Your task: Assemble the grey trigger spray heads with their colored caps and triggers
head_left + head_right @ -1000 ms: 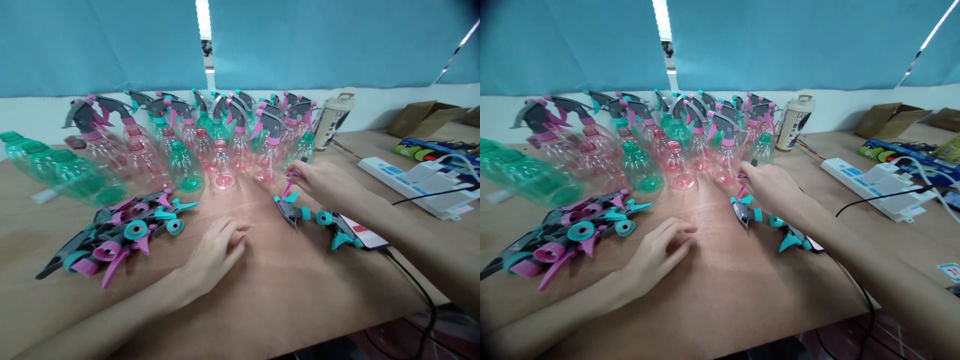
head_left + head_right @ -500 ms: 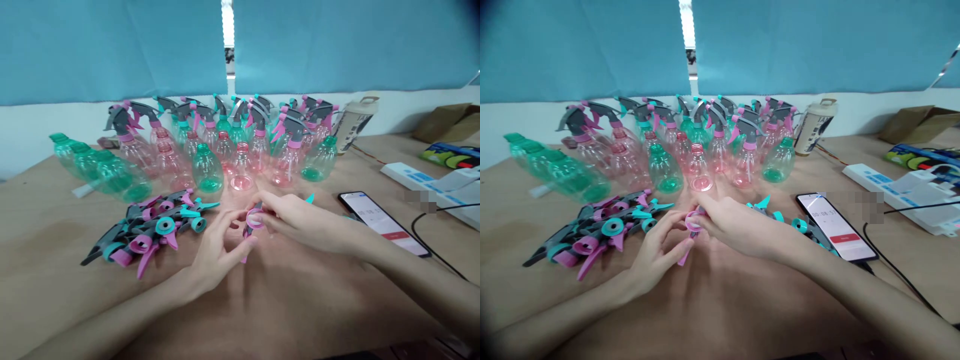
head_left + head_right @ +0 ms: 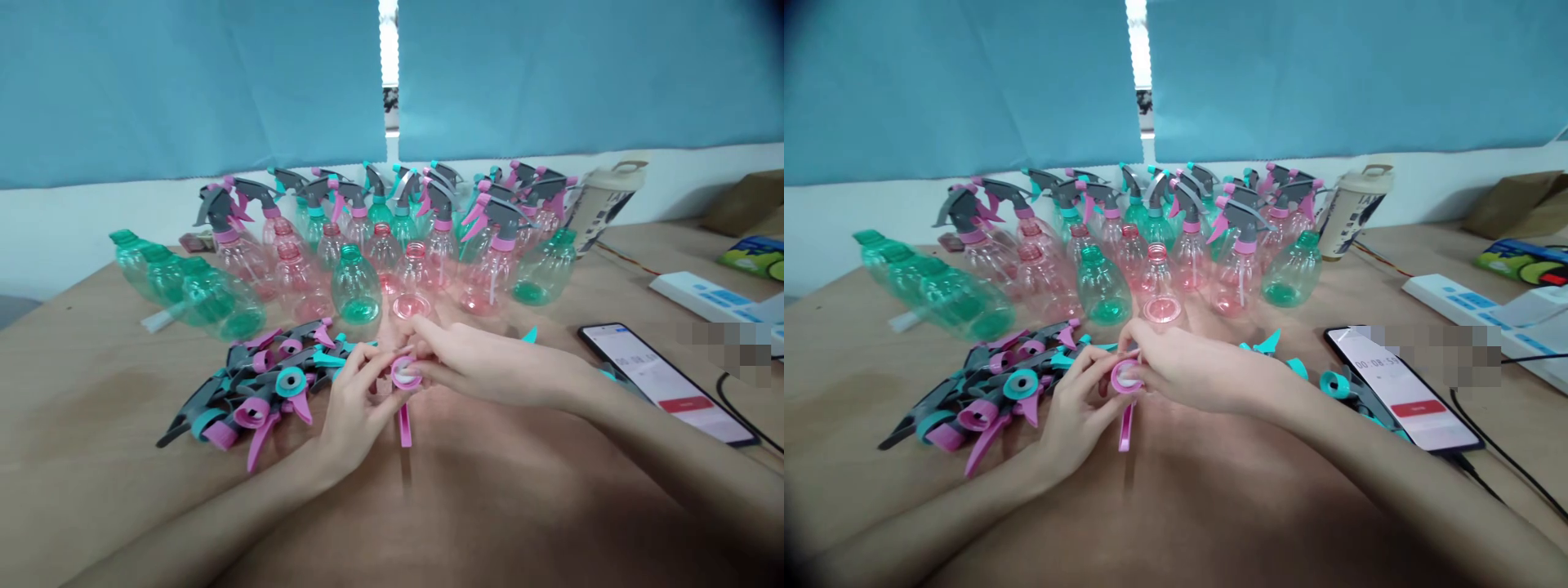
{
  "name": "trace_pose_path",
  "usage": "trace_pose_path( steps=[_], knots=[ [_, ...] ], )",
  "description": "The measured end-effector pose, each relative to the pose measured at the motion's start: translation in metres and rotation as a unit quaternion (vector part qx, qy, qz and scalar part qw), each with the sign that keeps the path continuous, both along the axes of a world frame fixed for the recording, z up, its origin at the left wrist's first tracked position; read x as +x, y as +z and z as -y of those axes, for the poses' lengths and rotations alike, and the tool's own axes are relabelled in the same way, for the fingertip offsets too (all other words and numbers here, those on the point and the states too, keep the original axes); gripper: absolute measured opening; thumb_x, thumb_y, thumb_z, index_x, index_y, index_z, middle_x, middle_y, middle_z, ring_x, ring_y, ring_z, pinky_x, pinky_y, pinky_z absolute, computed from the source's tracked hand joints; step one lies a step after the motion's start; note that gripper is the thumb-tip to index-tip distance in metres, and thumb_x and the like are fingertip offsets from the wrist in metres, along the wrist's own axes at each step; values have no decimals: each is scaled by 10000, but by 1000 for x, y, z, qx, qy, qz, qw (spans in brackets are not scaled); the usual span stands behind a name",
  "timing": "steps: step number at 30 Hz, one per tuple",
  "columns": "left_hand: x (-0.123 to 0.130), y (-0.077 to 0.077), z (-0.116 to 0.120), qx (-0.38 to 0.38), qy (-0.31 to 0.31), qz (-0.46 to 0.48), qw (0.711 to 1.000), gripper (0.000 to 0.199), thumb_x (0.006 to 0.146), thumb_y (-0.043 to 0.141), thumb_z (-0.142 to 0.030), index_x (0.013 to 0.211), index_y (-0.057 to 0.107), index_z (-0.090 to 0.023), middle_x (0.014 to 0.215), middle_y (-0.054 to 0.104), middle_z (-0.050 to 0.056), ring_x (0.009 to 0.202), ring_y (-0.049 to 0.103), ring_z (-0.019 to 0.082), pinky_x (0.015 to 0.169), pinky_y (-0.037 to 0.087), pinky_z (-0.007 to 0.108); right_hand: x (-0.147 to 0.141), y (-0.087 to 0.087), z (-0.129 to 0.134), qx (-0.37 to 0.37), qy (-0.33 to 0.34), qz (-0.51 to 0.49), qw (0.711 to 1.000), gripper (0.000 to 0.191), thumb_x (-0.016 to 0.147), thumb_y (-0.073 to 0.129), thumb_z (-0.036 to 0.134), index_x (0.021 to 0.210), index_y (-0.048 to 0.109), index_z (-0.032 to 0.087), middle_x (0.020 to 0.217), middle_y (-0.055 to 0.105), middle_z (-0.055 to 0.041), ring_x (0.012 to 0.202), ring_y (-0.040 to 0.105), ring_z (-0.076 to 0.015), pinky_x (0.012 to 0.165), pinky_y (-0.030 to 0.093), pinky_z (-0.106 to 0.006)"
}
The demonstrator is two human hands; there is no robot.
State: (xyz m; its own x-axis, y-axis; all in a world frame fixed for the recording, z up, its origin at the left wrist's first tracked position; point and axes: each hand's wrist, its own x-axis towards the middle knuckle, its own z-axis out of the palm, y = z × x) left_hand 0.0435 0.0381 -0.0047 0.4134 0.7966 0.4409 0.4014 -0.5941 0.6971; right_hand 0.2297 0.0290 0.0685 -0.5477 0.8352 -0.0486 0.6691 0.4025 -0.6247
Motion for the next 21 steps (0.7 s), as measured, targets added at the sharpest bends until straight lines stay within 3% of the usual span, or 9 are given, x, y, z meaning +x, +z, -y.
trace_pose_path(
  steps=[4,9,14,21],
  knots=[
    [0,2,2,9,5,-10,1000,141,808,615,-275,927,615,-199,881,514,39,784,516,173,620,463,281,0,4,4,37,-11,1,999,161,902,415,320,1010,450,205,871,616,-16,691,547,-141,545,373,-255],
    [0,2,2,6,26,-16,1000,127,785,645,-295,823,583,-190,814,524,19,744,508,169,628,437,287,2,9,12,85,-26,27,996,53,879,458,237,881,501,207,787,630,4,645,557,-137,526,337,-246],
    [-1,1,1,2,29,-13,999,152,777,657,-317,789,566,-195,796,524,15,754,505,178,627,422,286,0,8,16,83,8,68,994,191,894,445,264,760,560,191,687,615,3,604,555,-142,502,297,-252],
    [-1,-1,-1,4,22,-5,1000,125,782,652,-277,806,560,-197,799,520,14,755,502,178,642,425,293,-2,6,20,107,23,53,993,179,901,437,261,774,556,219,713,650,23,576,560,-136,477,282,-257]
  ],
)
